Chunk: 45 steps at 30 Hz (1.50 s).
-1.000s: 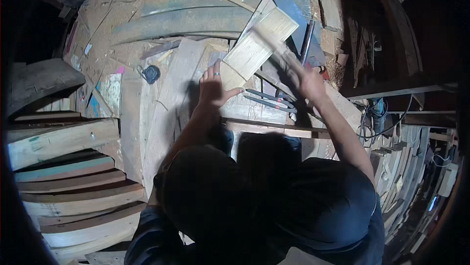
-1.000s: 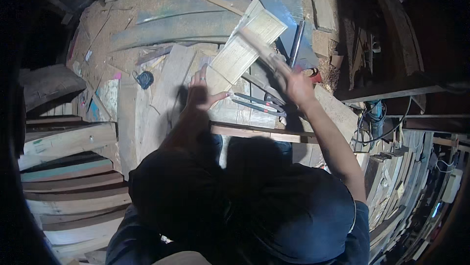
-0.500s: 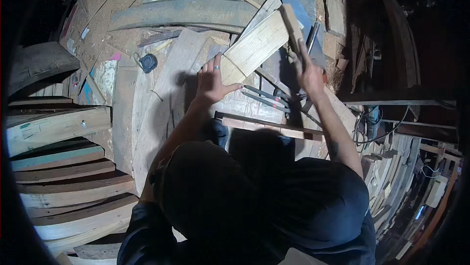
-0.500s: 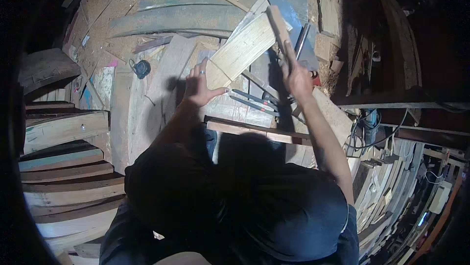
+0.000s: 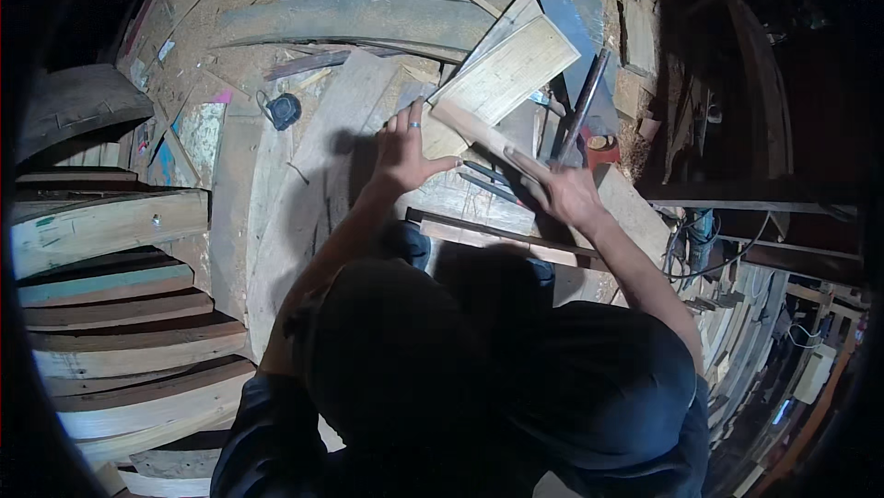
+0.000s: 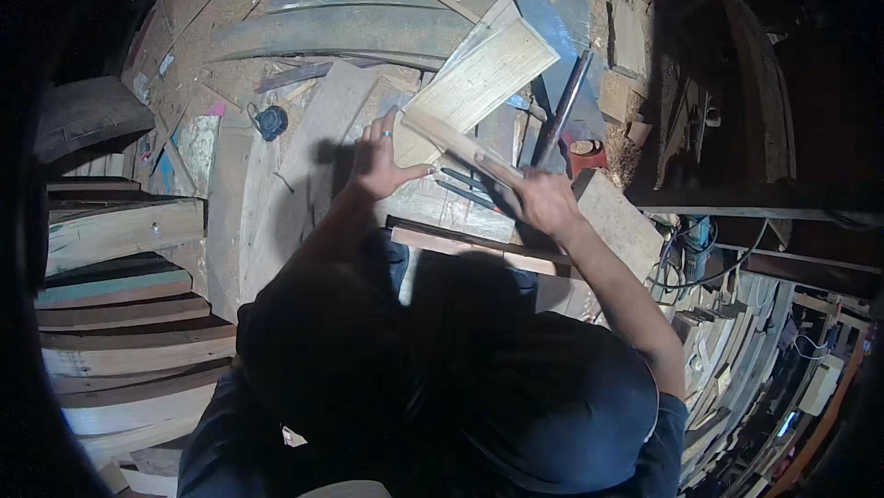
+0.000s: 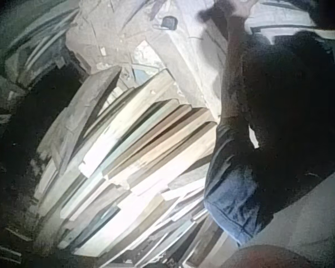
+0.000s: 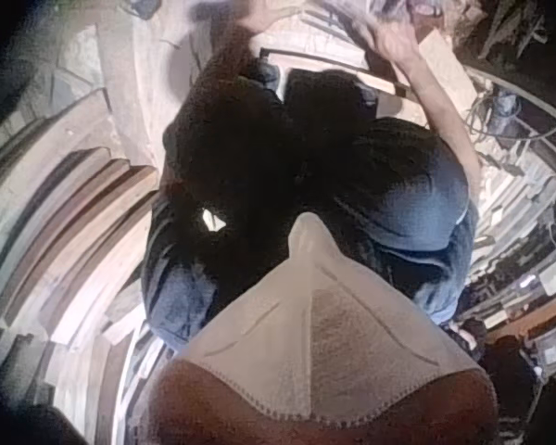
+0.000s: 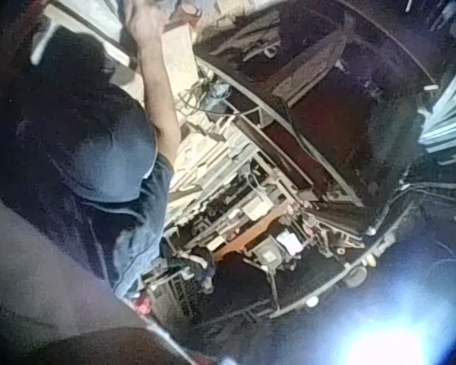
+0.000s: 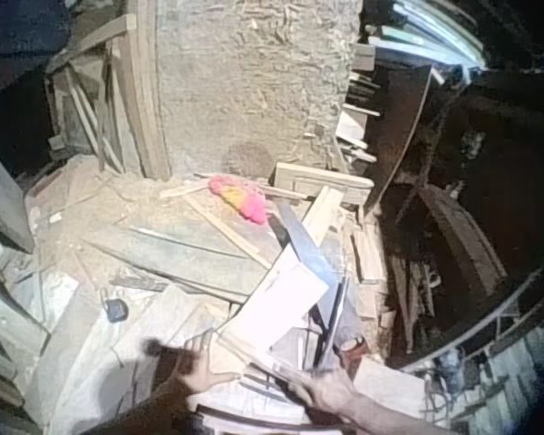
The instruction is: Using a chisel and a wood block as a mallet to shape or join wood pieces.
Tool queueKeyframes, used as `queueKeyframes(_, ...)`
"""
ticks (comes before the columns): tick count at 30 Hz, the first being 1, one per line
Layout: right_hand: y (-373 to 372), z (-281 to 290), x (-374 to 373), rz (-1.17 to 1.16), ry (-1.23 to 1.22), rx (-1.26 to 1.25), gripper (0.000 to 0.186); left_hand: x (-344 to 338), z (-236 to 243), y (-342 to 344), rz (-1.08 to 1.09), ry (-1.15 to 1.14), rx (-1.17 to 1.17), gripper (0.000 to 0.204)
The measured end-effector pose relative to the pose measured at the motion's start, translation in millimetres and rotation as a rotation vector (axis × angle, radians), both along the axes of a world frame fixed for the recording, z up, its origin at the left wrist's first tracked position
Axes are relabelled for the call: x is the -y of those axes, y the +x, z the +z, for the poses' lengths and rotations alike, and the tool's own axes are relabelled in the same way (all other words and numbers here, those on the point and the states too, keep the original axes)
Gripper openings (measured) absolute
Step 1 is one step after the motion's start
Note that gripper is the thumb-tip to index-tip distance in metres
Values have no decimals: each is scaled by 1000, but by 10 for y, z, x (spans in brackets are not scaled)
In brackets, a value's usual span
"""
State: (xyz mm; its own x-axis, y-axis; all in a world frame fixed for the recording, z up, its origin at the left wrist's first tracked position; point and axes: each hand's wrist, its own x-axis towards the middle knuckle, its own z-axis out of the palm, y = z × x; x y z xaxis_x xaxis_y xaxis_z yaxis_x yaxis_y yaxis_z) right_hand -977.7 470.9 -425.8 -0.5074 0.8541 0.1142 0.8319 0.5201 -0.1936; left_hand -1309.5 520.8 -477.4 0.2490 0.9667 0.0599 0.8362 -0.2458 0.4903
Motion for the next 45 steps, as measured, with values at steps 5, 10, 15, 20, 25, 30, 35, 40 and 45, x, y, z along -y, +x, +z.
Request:
queueKeyframes(5,233,402,-374,-616,-216,-73,64,-57,219,140,3,14,36,131)
queueKeyframes(10,116,8,9,-172,-177,-54,68,-28,139,147,26,-101,-42,132)
queueKeyframes(15,568,244,-241,-367,-120,15,67,-82,185,201,-9,-14,31,133)
queueKeyframes(20,99,97,-160,-242,-44,-246,66,-53,136,80,-18,-114,-1,133)
queueKeyframes(25,162,305,-183,-133,-217,126,68,-4,208,107,-17,-89,15,135)
queueKeyframes(30,-7,137,-240,-503,-161,-217,70,-16,156,129,-11,-117,20,136)
queueKeyframes(35,254,121,-153,-21,-277,123,66,-36,194,186,-19,-68,27,132)
queueKeyframes(40,-144,231,-309,-628,-218,-302,66,8,124,55,12,-27,46,128)
queueKeyframes(45,-6,120,-91,-6,-300,154,66,-13,69,42,5,-71,53,130)
